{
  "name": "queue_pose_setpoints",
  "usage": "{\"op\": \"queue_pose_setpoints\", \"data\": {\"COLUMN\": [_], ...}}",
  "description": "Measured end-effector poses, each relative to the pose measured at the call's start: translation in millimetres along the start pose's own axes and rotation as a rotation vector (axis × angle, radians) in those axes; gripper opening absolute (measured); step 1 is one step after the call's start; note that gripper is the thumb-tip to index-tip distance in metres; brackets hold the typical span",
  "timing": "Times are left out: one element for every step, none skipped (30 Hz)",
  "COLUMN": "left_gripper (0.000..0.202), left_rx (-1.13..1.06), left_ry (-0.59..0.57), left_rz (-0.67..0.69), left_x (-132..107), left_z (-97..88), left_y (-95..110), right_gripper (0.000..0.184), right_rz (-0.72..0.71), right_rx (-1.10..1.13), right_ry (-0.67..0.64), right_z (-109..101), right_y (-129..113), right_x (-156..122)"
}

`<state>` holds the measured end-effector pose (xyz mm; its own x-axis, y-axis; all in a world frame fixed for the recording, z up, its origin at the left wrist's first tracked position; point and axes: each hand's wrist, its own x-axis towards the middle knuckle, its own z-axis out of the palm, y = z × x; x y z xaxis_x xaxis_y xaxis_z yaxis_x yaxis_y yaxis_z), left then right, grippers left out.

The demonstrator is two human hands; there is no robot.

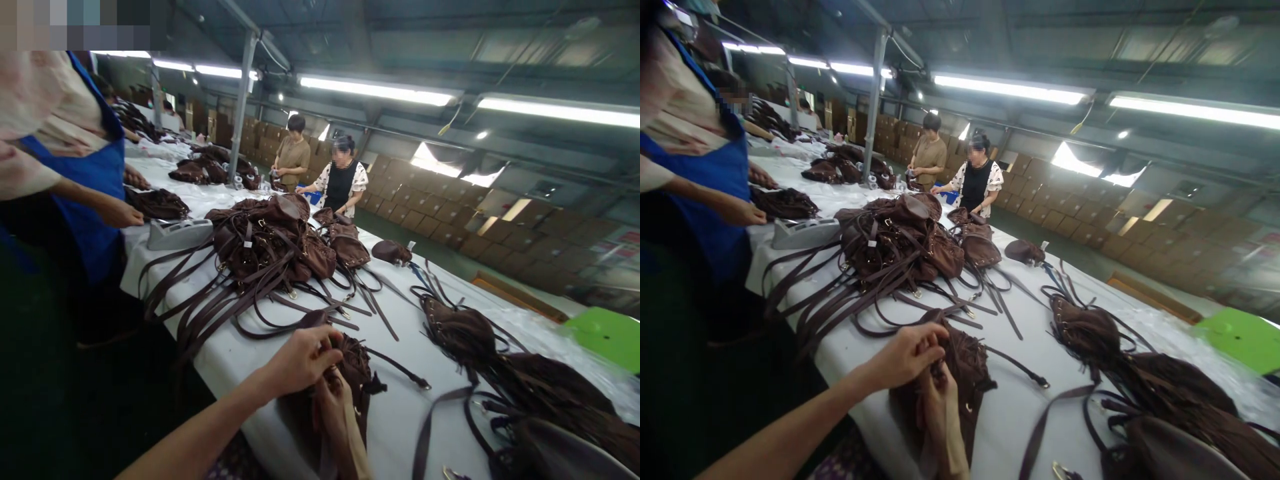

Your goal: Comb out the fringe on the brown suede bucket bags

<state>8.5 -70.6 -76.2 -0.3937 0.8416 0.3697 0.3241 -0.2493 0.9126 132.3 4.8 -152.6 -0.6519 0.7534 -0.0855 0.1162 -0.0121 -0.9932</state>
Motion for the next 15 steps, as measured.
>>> {"op": "queue_pose_setpoints", "data": {"left_gripper": [0.028,0.033,0.036,0.039,0.044,0.052,0.06,0.068,0.075,0.079,0.083,0.085,0.086,0.086,0.084], "left_rx": [-0.113,-0.234,-0.343,-0.426,-0.477,-0.495,-0.485,-0.45,-0.401,-0.344,-0.289,-0.249,-0.226,-0.21,-0.188], "left_ry": [0.117,0.214,0.262,0.246,0.176,0.078,-0.016,-0.089,-0.136,-0.159,-0.168,-0.17,-0.171,-0.166,-0.164], "left_rz": [-0.056,-0.114,-0.164,-0.203,-0.231,-0.239,-0.226,-0.2,-0.168,-0.132,-0.096,-0.06,-0.021,0.018,0.058], "left_x": [-1.4,-3.9,-7.7,-12.4,-17.7,-23.1,-27.8,-31.4,-33.4,-33.8,-32.8,-30.6,-27.7,-24.6,-21.6], "left_z": [-2.2,-3.6,-3.9,-2.7,-0.1,3.6,7.9,12.4,16.3,19.6,22.0,23.6,24.7,25.5,26.4], "left_y": [-4.2,-9.7,-15.8,-22.0,-27.5,-32.1,-35.5,-37.6,-38.5,-38.5,-38.0,-37.4,-36.9,-37.0,-37.7], "right_gripper": [0.055,0.058,0.058,0.057,0.054,0.052,0.051,0.051,0.052,0.053,0.053,0.052,0.052,0.056,0.063], "right_rz": [0.046,0.087,0.12,0.143,0.154,0.157,0.157,0.152,0.147,0.145,0.145,0.143,0.134,0.119,0.098], "right_rx": [0.072,0.161,0.256,0.348,0.418,0.458,0.483,0.498,0.504,0.495,0.472,0.439,0.404,0.371,0.342], "right_ry": [-0.007,-0.012,-0.02,-0.036,-0.059,-0.083,-0.095,-0.086,-0.062,-0.033,-0.009,0.007,0.016,0.016,0.015], "right_z": [-3.2,-7.3,-11.6,-15.5,-18.6,-20.8,-22.2,-22.8,-23.1,-23.3,-23.5,-24.0,-24.8,-25.7,-26.8], "right_y": [4.8,8.2,10.0,10.4,9.5,7.7,5.4,2.9,0.5,-1.5,-3.2,-4.3,-4.9,-5.0,-4.6], "right_x": [-1.9,-4.5,-7.6,-11.1,-14.5,-17.7,-20.5,-22.9,-24.8,-26.3,-27.5,-28.6,-29.5,-30.4,-31.2]}}
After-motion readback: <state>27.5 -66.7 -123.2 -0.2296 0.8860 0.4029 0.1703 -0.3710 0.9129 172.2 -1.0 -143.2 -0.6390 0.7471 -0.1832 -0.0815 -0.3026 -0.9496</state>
